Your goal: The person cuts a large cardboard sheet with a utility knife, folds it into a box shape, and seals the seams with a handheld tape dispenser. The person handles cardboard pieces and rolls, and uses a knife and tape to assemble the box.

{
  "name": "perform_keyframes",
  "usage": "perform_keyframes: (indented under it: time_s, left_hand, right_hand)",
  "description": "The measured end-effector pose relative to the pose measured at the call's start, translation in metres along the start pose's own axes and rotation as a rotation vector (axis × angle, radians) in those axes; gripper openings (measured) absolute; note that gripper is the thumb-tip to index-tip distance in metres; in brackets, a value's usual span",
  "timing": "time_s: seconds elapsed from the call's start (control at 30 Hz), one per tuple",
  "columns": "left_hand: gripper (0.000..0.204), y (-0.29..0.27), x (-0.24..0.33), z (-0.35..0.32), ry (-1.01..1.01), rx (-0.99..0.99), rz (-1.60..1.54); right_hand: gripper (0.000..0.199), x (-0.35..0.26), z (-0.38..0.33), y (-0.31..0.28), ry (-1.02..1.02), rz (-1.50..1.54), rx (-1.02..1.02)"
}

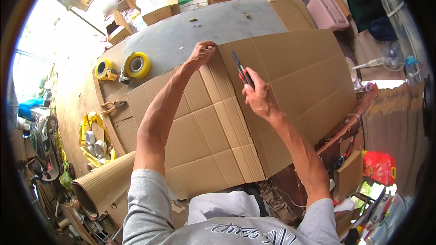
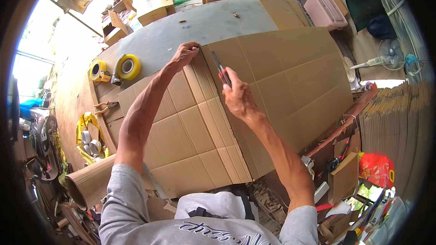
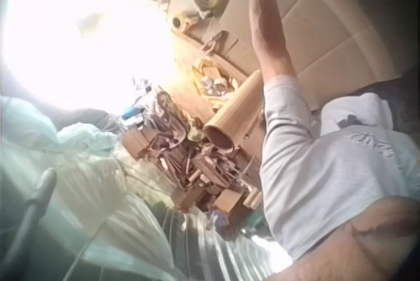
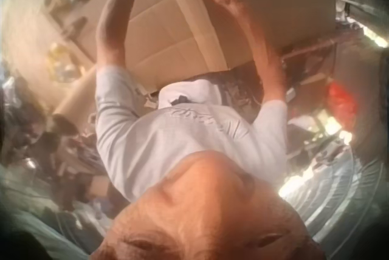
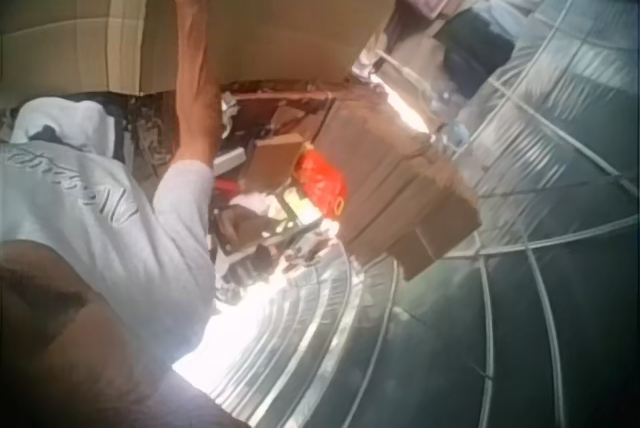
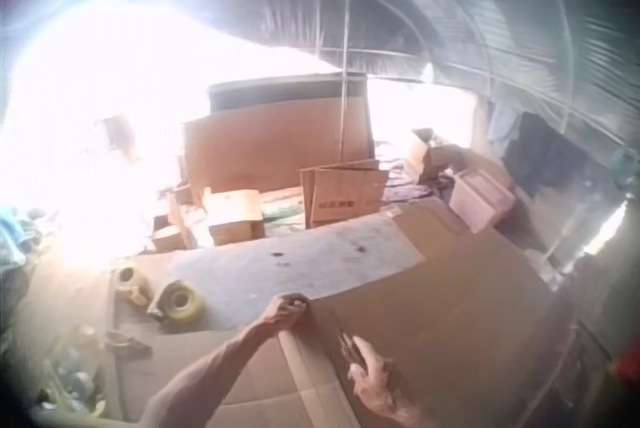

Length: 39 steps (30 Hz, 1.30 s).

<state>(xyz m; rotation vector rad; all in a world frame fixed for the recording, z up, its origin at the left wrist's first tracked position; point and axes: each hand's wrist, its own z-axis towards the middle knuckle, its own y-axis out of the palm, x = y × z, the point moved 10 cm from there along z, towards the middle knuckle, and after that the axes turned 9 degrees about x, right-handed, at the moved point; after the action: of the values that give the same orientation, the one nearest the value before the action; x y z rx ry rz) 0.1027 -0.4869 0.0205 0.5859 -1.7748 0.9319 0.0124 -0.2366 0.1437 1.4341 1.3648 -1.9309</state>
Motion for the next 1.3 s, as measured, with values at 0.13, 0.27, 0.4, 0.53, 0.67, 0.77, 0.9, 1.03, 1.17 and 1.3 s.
perform_keyframes:
  time_s: [0.13,0.27,0.4,0.53,0.67,0.77,0.9,1.03,1.17,1.3]
  left_hand:
    - [0.032,-0.023,0.014,-0.014,0.118,0.133,-0.038]
    - [0.034,-0.022,0.027,-0.019,0.091,0.174,0.018]
    - [0.033,-0.024,0.03,-0.021,0.1,0.21,0.006]
    - [0.034,-0.028,0.031,-0.023,0.091,0.234,-0.018]
    - [0.03,-0.029,0.041,-0.026,0.115,0.277,0.03]
    - [0.027,-0.029,0.053,-0.032,0.162,0.301,0.079]
    - [0.024,-0.029,0.058,-0.037,0.172,0.302,0.064]
    - [0.025,-0.028,0.054,-0.035,0.174,0.291,0.052]
    - [0.024,-0.02,0.06,-0.033,0.234,0.278,0.1]
    - [0.028,-0.006,0.063,-0.035,0.215,0.236,0.173]
  right_hand:
    - [0.053,-0.033,0.027,0.026,-0.116,-0.252,-0.017]
    - [0.052,-0.028,0.042,0.04,-0.111,-0.412,-0.041]
    - [0.051,-0.035,0.054,0.043,-0.17,-0.437,-0.018]
    - [0.045,-0.038,0.063,0.049,-0.132,-0.506,-0.084]
    - [0.033,-0.043,0.078,0.054,-0.166,-0.629,-0.127]
    - [0.022,-0.059,0.093,0.05,-0.09,-0.697,-0.194]
    - [0.02,-0.064,0.111,0.058,0.056,-0.664,-0.387]
    - [0.015,-0.065,0.104,0.056,0.115,-0.722,-0.599]
    - [0.018,-0.06,0.097,0.045,0.104,-0.748,-0.573]
    - [0.02,-0.068,0.075,0.043,0.087,-0.863,-0.663]
